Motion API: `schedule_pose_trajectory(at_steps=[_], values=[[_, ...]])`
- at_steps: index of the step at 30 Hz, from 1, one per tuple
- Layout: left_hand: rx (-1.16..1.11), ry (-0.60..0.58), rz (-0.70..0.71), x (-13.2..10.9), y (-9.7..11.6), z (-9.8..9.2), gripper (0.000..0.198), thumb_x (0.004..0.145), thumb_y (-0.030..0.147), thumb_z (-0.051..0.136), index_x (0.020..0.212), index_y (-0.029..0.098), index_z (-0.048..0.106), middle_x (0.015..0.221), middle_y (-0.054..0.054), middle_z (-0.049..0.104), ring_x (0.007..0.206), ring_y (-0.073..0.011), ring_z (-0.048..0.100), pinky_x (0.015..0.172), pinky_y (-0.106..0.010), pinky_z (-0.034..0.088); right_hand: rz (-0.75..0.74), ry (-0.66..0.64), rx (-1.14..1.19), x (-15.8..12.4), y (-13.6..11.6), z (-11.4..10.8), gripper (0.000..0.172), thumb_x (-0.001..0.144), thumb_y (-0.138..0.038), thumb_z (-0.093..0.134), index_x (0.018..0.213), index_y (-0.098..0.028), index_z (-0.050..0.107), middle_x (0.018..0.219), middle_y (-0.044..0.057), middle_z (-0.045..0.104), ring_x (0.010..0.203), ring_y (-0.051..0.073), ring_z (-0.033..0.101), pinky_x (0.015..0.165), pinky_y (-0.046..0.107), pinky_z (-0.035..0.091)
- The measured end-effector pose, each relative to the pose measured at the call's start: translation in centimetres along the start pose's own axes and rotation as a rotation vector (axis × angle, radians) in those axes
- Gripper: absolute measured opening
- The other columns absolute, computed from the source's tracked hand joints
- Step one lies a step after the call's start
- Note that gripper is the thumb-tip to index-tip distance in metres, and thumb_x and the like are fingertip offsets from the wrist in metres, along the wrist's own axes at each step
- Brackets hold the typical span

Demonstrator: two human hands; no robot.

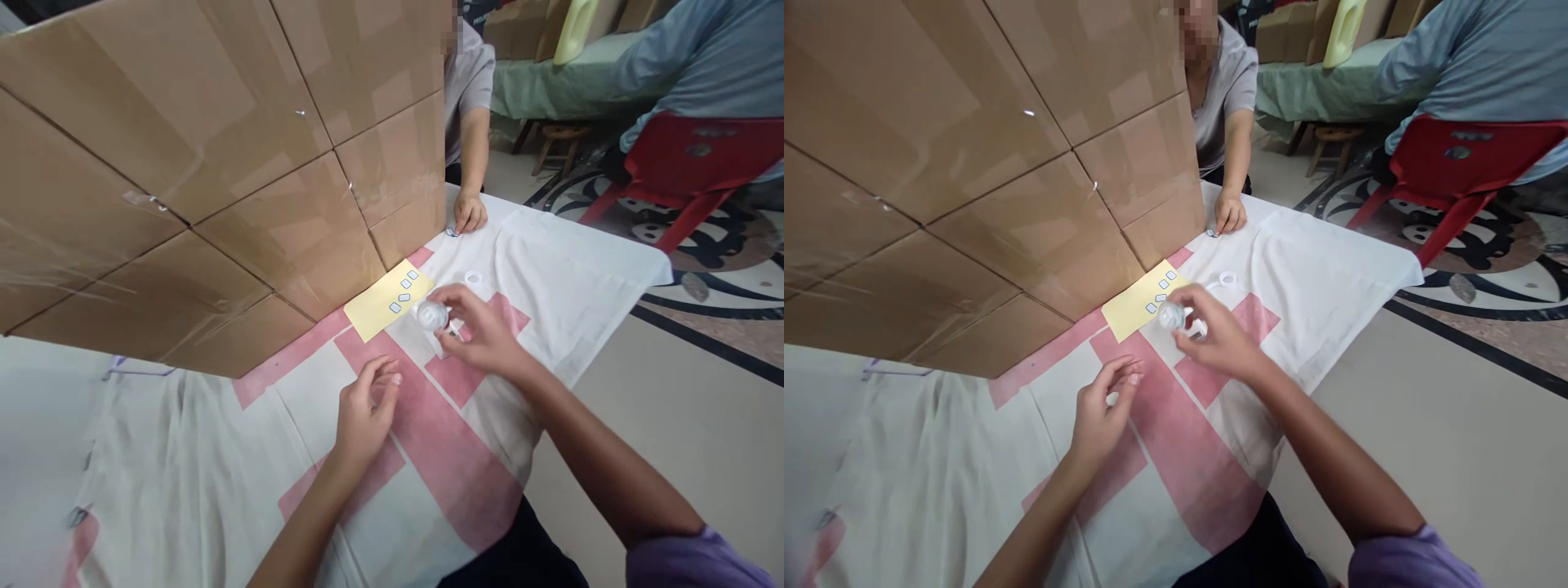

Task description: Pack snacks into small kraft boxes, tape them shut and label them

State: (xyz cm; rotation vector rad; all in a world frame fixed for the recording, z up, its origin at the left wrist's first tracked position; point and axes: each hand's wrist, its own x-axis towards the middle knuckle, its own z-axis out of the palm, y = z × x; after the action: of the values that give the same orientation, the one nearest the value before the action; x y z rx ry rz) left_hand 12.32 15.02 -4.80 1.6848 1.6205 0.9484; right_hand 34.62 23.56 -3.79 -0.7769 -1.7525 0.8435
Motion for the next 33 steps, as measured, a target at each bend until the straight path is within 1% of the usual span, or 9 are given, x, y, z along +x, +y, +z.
schedule_pose_trajectory(at_steps=[4,6,9,11,15,20,23,28,33], values=[[0.061,-0.015,0.045,2.8,-0.7,1.9,0.036,0.09,0.044,0.062,0.121,0.027,0.059,0.127,-0.007,0.069,0.116,-0.0243,0.066,0.1,-0.042,0.052,-0.068,-0.22,-0.131,4.7,2.5,-3.0,0.043,0.081,-0.016,0.064,0.123,-0.024,0.06,0.125,0.009,0.065,0.114,0.025,0.062,0.082,0.036,0.054],[0.083,-0.009,0.046,4.2,-0.6,3.2,0.064,0.082,0.05,0.071,0.137,0.025,0.049,0.144,-0.011,0.057,0.135,-0.0299,0.053,0.11,-0.049,0.044,-0.104,-0.317,-0.184,6.2,3.6,-3.2,0.041,0.081,-0.016,0.062,0.122,-0.022,0.063,0.124,0.009,0.066,0.112,0.025,0.063,0.083,0.037,0.055],[0.126,-0.065,0.062,5.6,-0.3,5.2,0.119,0.066,0.062,0.082,0.157,0.022,0.016,0.163,-0.019,0.029,0.15,-0.0371,0.029,0.118,-0.056,0.033,-0.17,-0.378,-0.253,6.9,4.4,-2.7,0.042,0.081,-0.014,0.06,0.123,-0.02,0.062,0.121,0.009,0.067,0.11,0.025,0.064,0.09,0.04,0.054],[0.158,-0.109,0.102,6.1,-0.3,6.2,0.135,0.061,0.068,0.082,0.159,0.021,0.002,0.166,-0.021,0.02,0.152,-0.0394,0.024,0.119,-0.059,0.03,-0.208,-0.377,-0.317,6.7,4.4,-2.4,0.043,0.081,-0.012,0.059,0.123,-0.019,0.062,0.118,0.01,0.067,0.112,0.026,0.063,0.096,0.044,0.053],[0.212,-0.123,0.157,6.4,-0.8,7.0,0.129,0.067,0.067,0.079,0.159,0.024,0.0,0.166,-0.02,0.023,0.151,-0.039,0.027,0.12,-0.06,0.025,-0.227,-0.403,-0.446,6.2,4.1,-2.2,0.043,0.083,-0.011,0.058,0.125,-0.02,0.064,0.119,0.011,0.067,0.115,0.029,0.061,0.097,0.049,0.053],[0.217,-0.089,0.159,6.5,-1.1,7.1,0.118,0.073,0.05,0.079,0.159,0.025,0.003,0.164,-0.016,0.028,0.15,-0.035,0.03,0.122,-0.056,0.025,-0.191,-0.452,-0.479,6.0,4.6,-2.3,0.047,0.087,-0.01,0.057,0.131,-0.022,0.065,0.128,0.01,0.066,0.119,0.03,0.06,0.099,0.051,0.053],[0.212,-0.094,0.16,6.5,-1.1,7.2,0.115,0.074,0.051,0.078,0.159,0.025,0.004,0.164,-0.016,0.028,0.15,-0.0346,0.03,0.122,-0.056,0.025,-0.153,-0.453,-0.49,5.8,4.8,-2.4,0.047,0.09,-0.013,0.058,0.135,-0.024,0.063,0.132,0.009,0.066,0.123,0.031,0.058,0.101,0.052,0.051],[0.248,-0.081,0.149,6.9,-1.1,7.7,0.127,0.068,0.059,0.081,0.159,0.025,-0.002,0.165,-0.018,0.025,0.152,-0.0348,0.026,0.122,-0.058,0.021,-0.125,-0.473,-0.487,5.0,4.4,-2.5,0.051,0.092,-0.015,0.057,0.142,-0.023,0.057,0.135,0.009,0.066,0.123,0.031,0.058,0.101,0.051,0.051],[0.239,-0.098,0.126,7.1,-0.9,7.9,0.129,0.067,0.053,0.083,0.159,0.025,-0.004,0.165,-0.017,0.027,0.152,-0.0322,0.027,0.124,-0.056,0.017,-0.089,-0.501,-0.452,4.4,4.0,-2.4,0.051,0.092,-0.012,0.055,0.141,-0.026,0.058,0.135,0.005,0.067,0.115,0.029,0.062,0.099,0.05,0.05]])
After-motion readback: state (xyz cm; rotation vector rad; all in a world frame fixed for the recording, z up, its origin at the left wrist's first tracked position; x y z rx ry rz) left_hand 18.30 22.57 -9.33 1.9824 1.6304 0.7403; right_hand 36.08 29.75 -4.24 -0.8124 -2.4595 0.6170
